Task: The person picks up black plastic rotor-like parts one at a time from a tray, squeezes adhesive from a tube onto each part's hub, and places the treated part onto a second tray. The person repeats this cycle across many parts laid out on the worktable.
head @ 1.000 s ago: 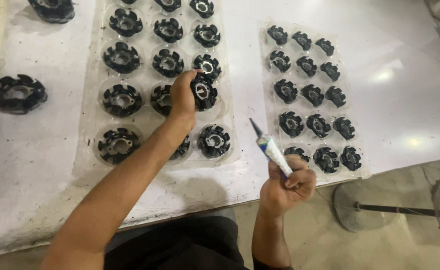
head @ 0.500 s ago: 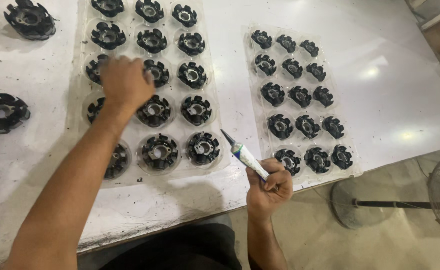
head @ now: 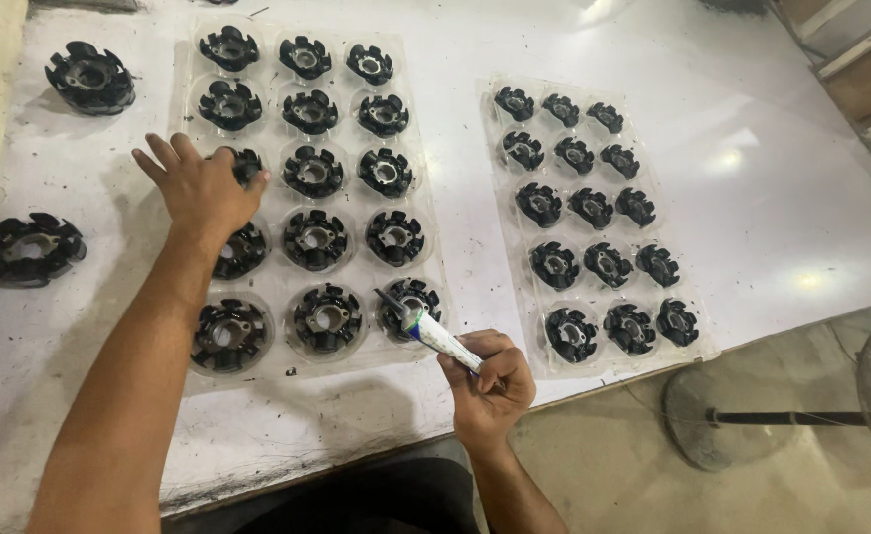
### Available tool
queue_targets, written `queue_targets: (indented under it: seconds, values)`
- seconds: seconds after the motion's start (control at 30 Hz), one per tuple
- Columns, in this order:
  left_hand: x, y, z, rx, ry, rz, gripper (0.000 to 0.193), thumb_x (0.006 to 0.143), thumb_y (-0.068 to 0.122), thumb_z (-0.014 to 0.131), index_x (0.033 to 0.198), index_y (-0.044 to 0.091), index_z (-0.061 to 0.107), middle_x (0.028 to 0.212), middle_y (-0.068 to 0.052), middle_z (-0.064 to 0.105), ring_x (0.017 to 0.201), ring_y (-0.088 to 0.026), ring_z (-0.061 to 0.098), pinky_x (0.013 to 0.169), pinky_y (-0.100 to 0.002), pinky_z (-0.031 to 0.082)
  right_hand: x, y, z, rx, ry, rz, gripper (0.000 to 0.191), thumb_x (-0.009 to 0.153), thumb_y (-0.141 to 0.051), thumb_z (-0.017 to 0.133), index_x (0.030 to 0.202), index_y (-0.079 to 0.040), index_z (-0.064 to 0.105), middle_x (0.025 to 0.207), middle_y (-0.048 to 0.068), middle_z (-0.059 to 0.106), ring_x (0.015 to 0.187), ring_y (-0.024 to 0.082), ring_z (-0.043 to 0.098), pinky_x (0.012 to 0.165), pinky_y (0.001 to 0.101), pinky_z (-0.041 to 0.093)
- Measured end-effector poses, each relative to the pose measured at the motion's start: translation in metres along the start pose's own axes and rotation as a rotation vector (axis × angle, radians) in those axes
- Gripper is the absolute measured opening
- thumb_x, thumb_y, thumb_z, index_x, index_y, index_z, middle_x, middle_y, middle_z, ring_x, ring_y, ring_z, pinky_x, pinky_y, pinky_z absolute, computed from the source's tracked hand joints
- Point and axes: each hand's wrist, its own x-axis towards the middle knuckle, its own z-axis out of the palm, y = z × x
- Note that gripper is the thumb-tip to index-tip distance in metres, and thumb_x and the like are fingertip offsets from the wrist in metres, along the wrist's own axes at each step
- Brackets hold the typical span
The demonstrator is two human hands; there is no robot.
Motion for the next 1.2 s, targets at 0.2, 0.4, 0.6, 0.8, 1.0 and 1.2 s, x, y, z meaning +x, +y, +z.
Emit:
queue_targets:
  seconds: [0.2, 0.4, 0.6, 0.8, 1.0, 1.2]
  values:
    - [-0.063, 0.011, -0.052, -0.586, -0.279, -0.145, 0.061, 0.104, 0.059, 0.052, 0.123, 0.001, 0.062, 0.109, -0.029, 0.067, 0.094, -0.039, 0.068, 0.079, -0.052, 0.053, 0.001, 0.013, 0.006, 0.142, 0.107, 0.140, 0.044, 0.092, 0.015, 0.076, 0.089, -0.010, 0.040, 0.102, 0.013, 0.065, 0.089, 0.012, 0.059, 0.078, 0.0248, 0.051]
    - [-0.178, 0.017, -0.101, -1.070, -0.143, 0.063, 0.043, 0.082, 0.038, 0.077, 0.110, 0.008, 0.066, 0.125, -0.018, 0.063, 0.100, -0.028, 0.072, 0.077, -0.038, 0.063, 0.001, 0.013, 0.021, 0.281, 0.012, 0.273, 0.039, 0.090, 0.015, 0.071, 0.086, -0.009, 0.040, 0.100, 0.016, 0.068, 0.093, 0.020, 0.072, 0.083, 0.0319, 0.062]
    - [-0.229, 0.030, -0.080, -2.159, 0.224, 0.120, 0.070, 0.074, 0.013, 0.083, 0.138, 0.013, 0.056, 0.145, -0.022, 0.054, 0.140, -0.042, 0.051, 0.115, -0.053, 0.050, -0.007, 0.013, 0.026, 0.187, -0.084, 0.221, 0.045, 0.085, 0.020, 0.075, 0.086, -0.009, 0.041, 0.107, 0.017, 0.068, 0.100, 0.015, 0.066, 0.086, 0.0292, 0.059]
    - [-0.225, 0.025, -0.065, -2.824, 0.102, -0.034, 0.072, 0.074, 0.016, 0.070, 0.140, -0.008, 0.052, 0.148, -0.029, 0.055, 0.149, -0.045, 0.046, 0.124, -0.060, 0.037, -0.014, 0.002, 0.035, 0.101, -0.168, 0.219, 0.045, 0.082, 0.018, 0.078, 0.084, -0.008, 0.042, 0.107, 0.020, 0.069, 0.100, 0.017, 0.069, 0.080, 0.0313, 0.064]
    - [-0.233, 0.039, -0.069, -2.216, 0.277, 0.180, 0.051, 0.091, 0.026, 0.067, 0.129, -0.004, 0.055, 0.133, -0.029, 0.058, 0.122, -0.042, 0.061, 0.109, -0.055, 0.048, -0.009, -0.025, 0.042, -0.092, -0.256, -0.105, 0.051, 0.075, 0.013, 0.086, 0.079, -0.009, 0.040, 0.097, 0.020, 0.075, 0.092, 0.025, 0.076, 0.074, 0.0343, 0.064]
    - [-0.249, 0.043, -0.074, -1.959, 0.326, 0.276, 0.058, 0.106, 0.046, 0.061, 0.123, -0.009, 0.057, 0.131, -0.030, 0.060, 0.126, -0.039, 0.063, 0.116, -0.051, 0.048, -0.008, -0.045, 0.047, -0.099, -0.308, -0.186, 0.050, 0.074, 0.013, 0.085, 0.074, -0.010, 0.041, 0.089, 0.015, 0.076, 0.088, 0.027, 0.076, 0.075, 0.0369, 0.065]
